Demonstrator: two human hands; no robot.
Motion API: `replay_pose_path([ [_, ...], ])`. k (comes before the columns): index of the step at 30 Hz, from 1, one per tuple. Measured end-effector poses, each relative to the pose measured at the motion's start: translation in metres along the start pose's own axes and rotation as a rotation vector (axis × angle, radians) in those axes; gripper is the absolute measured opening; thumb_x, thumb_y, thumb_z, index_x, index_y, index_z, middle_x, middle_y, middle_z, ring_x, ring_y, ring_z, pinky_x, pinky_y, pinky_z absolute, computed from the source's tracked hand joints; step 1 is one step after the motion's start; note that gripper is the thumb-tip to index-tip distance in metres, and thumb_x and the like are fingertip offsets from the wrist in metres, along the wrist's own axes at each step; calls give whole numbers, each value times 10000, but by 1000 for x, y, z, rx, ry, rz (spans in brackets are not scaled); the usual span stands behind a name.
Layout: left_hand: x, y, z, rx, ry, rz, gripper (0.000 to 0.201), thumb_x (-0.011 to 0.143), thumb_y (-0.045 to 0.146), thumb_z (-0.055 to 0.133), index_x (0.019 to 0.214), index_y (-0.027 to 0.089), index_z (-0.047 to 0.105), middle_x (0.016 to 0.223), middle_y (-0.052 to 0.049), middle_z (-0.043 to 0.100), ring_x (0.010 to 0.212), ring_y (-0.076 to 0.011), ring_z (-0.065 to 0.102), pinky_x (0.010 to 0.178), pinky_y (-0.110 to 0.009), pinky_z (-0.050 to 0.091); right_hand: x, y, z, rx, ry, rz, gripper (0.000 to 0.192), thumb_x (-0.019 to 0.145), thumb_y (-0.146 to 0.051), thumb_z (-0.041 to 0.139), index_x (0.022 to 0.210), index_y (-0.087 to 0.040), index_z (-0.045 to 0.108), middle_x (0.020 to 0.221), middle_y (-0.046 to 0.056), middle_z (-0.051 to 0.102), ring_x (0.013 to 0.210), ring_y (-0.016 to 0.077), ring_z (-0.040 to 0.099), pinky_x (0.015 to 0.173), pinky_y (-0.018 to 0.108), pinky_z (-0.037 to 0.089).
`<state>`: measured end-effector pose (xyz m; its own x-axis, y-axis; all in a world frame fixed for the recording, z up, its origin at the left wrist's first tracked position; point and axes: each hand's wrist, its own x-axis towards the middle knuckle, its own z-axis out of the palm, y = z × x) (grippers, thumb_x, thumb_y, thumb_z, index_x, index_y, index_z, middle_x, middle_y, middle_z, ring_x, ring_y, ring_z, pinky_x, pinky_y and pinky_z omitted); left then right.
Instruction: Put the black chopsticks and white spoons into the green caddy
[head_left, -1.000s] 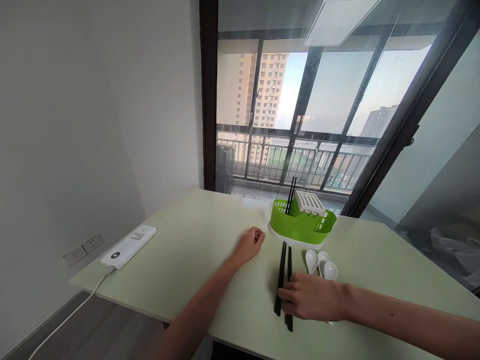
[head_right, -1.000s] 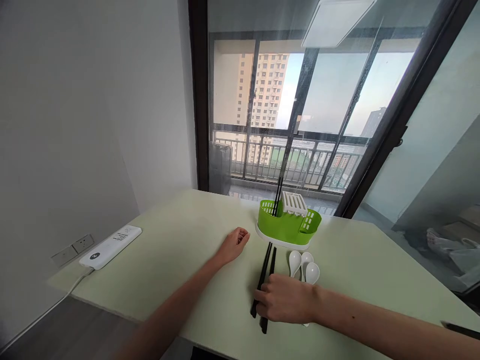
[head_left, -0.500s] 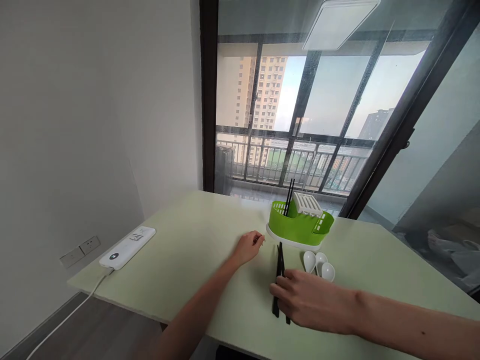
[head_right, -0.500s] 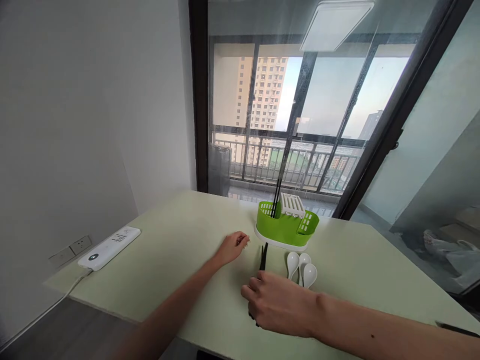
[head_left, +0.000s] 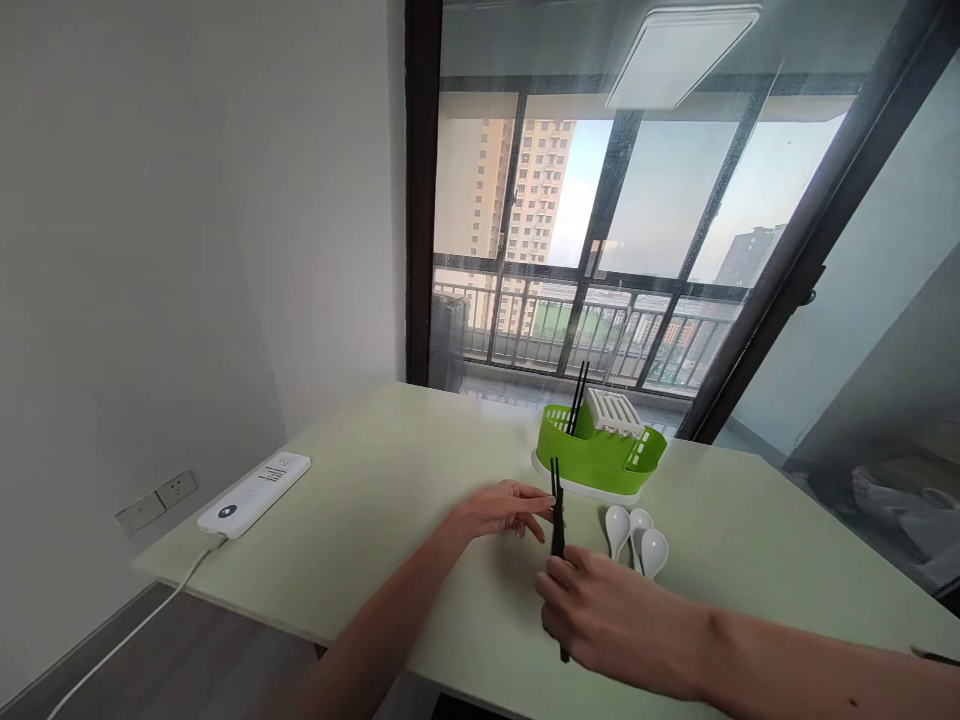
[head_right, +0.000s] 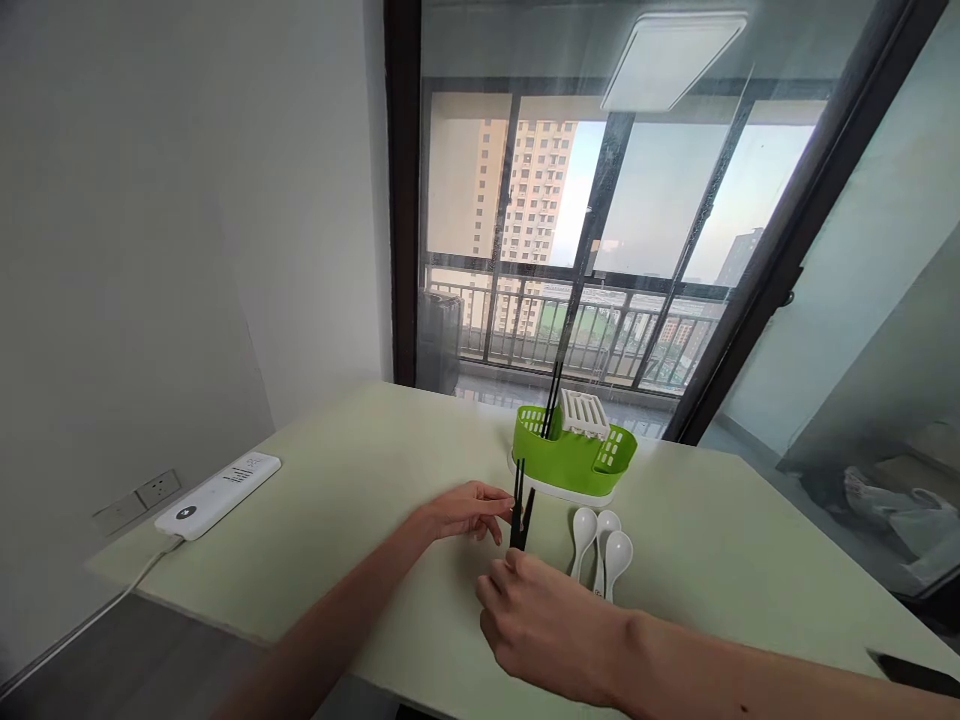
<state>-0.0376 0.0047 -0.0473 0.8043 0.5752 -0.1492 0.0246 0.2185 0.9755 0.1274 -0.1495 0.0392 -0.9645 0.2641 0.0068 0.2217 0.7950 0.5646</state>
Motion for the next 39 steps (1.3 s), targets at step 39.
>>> replay_pose_path([
  [39,-9,35,3,261,614,607,406,742,515,804,868,137,729,665,-6,661,538,-130,643,553,-262,545,-1,128,4,353,-70,770,346,979,-421,515,1226,-189,586,987,82,729,799,216,685,602,292,398],
])
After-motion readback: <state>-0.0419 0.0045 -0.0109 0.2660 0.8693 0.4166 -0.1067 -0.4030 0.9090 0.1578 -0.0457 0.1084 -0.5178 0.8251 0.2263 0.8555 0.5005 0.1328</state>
